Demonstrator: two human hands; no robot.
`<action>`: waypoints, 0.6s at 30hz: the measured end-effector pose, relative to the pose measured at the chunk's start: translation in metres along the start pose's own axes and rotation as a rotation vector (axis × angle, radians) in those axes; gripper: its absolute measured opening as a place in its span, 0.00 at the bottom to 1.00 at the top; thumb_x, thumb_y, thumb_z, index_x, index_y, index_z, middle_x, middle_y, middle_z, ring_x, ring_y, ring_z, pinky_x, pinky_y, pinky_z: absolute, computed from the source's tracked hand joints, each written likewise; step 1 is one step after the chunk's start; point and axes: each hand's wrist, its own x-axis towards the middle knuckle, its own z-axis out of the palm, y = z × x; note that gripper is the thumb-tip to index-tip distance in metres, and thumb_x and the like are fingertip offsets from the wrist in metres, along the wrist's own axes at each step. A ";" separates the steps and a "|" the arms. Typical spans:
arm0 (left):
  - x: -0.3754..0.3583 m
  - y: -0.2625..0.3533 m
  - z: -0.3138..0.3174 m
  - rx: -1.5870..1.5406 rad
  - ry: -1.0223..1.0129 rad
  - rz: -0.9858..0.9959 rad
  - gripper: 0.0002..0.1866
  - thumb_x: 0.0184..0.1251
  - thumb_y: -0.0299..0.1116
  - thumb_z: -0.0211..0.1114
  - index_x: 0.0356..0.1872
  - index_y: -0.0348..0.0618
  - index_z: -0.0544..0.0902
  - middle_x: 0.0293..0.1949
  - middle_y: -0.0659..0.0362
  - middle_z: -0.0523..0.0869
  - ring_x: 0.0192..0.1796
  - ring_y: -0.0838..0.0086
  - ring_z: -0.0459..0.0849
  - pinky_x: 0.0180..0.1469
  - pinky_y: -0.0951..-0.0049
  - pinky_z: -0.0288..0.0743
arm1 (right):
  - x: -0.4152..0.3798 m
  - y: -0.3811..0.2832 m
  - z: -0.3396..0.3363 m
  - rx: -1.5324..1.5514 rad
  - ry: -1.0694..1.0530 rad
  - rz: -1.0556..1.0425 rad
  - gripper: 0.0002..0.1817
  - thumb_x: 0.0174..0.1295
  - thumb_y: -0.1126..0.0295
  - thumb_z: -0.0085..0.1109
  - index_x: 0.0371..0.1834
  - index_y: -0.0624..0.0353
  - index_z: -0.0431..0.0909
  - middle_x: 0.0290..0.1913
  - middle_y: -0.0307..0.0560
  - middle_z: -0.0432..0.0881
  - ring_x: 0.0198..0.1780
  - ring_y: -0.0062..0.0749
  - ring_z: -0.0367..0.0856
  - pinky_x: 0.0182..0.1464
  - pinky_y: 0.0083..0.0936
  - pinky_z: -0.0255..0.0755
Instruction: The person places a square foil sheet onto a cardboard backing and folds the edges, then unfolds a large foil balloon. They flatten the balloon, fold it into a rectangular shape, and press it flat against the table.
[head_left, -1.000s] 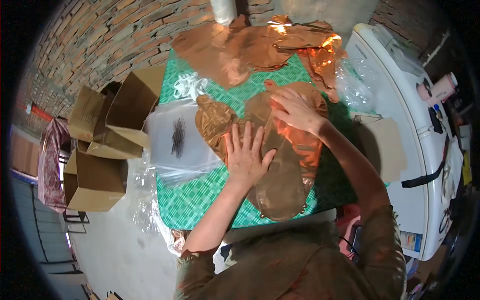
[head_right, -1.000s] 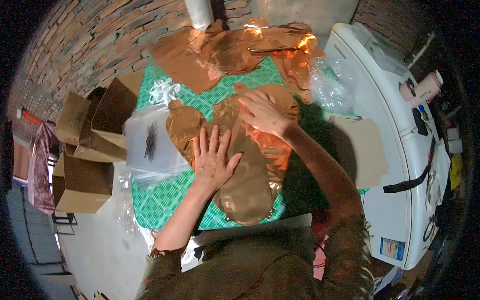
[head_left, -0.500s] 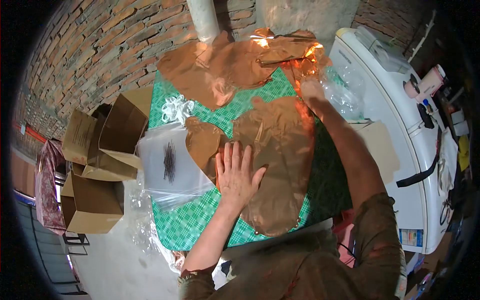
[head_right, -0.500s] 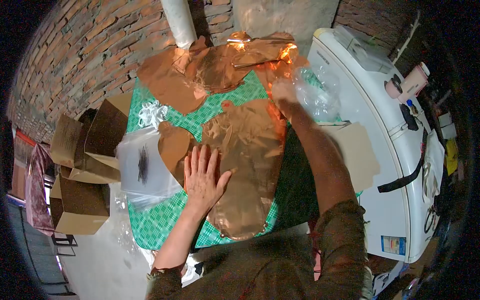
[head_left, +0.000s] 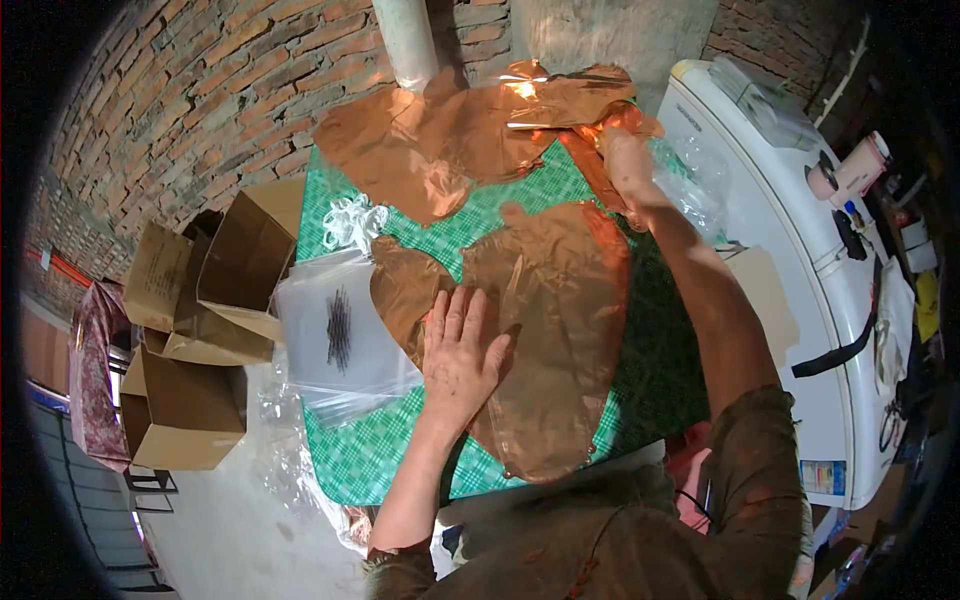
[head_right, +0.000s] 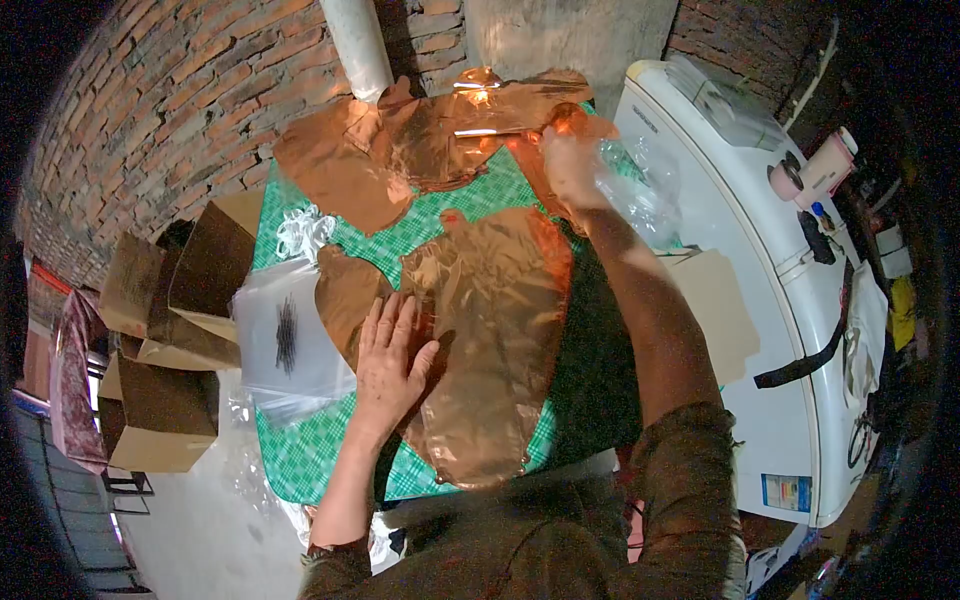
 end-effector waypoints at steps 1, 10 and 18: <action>0.002 0.002 -0.004 -0.047 0.018 -0.013 0.33 0.73 0.41 0.70 0.76 0.41 0.74 0.75 0.43 0.74 0.78 0.42 0.68 0.79 0.46 0.62 | 0.010 0.002 0.000 0.073 0.086 -0.012 0.11 0.74 0.64 0.54 0.40 0.59 0.80 0.35 0.63 0.86 0.39 0.66 0.86 0.42 0.57 0.77; 0.009 0.003 -0.022 -0.609 0.028 -0.192 0.26 0.76 0.32 0.68 0.70 0.35 0.77 0.65 0.46 0.84 0.69 0.52 0.82 0.73 0.58 0.72 | 0.046 -0.049 -0.159 0.673 0.311 0.355 0.14 0.76 0.58 0.54 0.47 0.57 0.82 0.30 0.51 0.85 0.35 0.43 0.85 0.40 0.42 0.76; 0.023 0.050 -0.032 -1.677 -0.376 -0.299 0.38 0.84 0.65 0.47 0.77 0.44 0.70 0.70 0.56 0.79 0.69 0.65 0.81 0.72 0.61 0.75 | -0.134 -0.181 -0.246 0.444 0.012 -0.784 0.25 0.66 0.54 0.65 0.57 0.62 0.83 0.34 0.38 0.78 0.36 0.24 0.77 0.42 0.33 0.74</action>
